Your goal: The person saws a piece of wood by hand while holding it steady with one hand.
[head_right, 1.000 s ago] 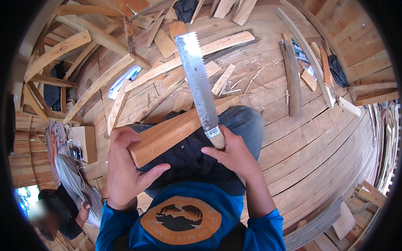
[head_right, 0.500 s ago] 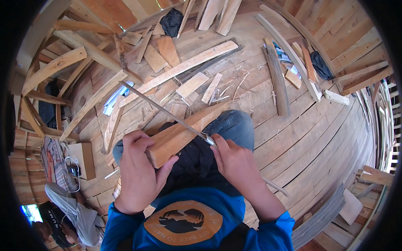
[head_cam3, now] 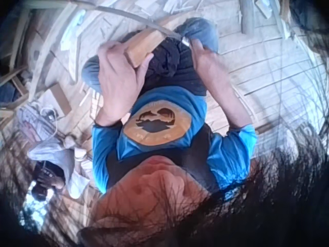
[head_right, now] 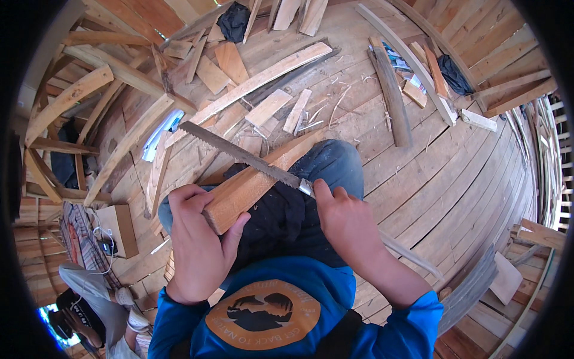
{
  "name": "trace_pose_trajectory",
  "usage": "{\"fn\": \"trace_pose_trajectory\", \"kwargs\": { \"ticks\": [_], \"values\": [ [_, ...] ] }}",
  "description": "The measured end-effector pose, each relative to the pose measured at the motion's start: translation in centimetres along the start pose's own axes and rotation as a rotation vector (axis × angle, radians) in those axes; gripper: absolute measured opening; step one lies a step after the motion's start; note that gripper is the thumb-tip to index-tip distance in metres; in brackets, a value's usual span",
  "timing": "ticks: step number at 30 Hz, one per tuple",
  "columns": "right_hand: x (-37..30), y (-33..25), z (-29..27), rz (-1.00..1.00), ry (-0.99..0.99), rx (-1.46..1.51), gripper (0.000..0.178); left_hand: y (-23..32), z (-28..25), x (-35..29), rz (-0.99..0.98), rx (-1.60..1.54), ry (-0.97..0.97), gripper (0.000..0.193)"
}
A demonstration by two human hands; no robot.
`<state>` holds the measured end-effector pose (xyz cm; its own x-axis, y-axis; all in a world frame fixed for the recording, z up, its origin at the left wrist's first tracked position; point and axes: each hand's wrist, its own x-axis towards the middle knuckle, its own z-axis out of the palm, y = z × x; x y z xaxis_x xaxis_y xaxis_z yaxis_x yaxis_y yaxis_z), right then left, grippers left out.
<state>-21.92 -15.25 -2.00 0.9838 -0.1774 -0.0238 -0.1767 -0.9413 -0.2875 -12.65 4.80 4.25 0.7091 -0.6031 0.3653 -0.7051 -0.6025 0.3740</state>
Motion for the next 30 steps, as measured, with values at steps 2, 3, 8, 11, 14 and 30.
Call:
{"fn": "trace_pose_trajectory", "kwargs": {
  "ticks": [2, 3, 8, 11, 14, 30],
  "values": [
    [-0.4, -1.1, -1.1, 0.021, -0.056, -0.045, 0.019, 0.0, 0.0, -0.1, 0.011, -0.017, -0.004, 0.062],
    [-0.1, -0.6, -0.8, 0.011, -0.052, -0.056, 0.020, 0.0, 0.1, -0.1, 0.016, -0.025, -0.006, 0.062],
    [1.5, 1.0, -0.1, -0.039, -0.041, -0.120, 0.027, 0.1, 0.2, 0.2, 0.006, -0.001, 0.014, 0.062],
    [1.2, 0.9, -0.5, -0.046, -0.056, -0.215, 0.030, 0.1, 0.2, 0.0, 0.012, -0.018, 0.020, 0.060],
    [1.0, 1.6, -0.6, -0.108, -0.006, -0.260, 0.032, 0.3, 0.3, -0.1, 0.012, -0.029, 0.026, 0.060],
    [3.4, 4.2, -0.5, 0.006, -0.252, 0.676, 0.025, 1.1, 0.5, 2.4, 0.144, -0.037, 0.047, 0.057]
  ]
}}
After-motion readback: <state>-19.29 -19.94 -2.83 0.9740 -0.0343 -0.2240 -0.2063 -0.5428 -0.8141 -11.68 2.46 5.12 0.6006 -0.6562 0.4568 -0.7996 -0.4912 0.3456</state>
